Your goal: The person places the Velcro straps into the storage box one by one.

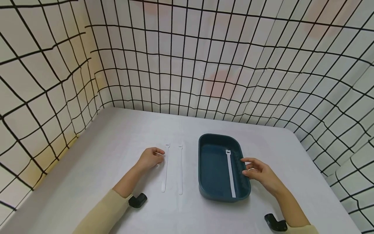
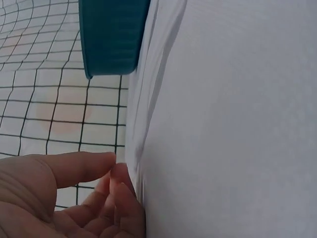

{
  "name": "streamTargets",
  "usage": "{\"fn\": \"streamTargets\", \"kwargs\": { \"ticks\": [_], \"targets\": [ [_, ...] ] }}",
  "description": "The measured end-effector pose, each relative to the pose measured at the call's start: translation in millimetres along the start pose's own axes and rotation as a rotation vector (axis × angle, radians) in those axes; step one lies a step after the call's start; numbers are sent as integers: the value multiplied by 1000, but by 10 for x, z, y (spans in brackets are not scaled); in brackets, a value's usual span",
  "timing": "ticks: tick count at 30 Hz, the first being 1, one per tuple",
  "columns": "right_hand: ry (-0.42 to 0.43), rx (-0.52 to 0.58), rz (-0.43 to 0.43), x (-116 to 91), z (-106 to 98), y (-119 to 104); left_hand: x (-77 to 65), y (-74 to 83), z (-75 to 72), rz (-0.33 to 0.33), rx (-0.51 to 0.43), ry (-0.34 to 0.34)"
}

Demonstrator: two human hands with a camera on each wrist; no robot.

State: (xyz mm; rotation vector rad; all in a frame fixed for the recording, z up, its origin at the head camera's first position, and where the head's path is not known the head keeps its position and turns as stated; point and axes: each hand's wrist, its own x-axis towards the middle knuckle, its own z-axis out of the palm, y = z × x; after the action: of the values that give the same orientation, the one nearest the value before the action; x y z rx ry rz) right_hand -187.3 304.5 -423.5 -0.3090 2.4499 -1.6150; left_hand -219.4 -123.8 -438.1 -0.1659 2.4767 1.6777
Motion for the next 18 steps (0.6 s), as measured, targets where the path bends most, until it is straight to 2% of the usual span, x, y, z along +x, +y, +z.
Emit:
{"fn": "streamTargets", "kwargs": {
  "ticks": [10,18],
  "targets": [
    [-2,-3,1,1,7,15,8,-22,52,16,192,53],
    [6,-7,4,-2,7,13,-6,15,106,2,292,79]
  ]
}}
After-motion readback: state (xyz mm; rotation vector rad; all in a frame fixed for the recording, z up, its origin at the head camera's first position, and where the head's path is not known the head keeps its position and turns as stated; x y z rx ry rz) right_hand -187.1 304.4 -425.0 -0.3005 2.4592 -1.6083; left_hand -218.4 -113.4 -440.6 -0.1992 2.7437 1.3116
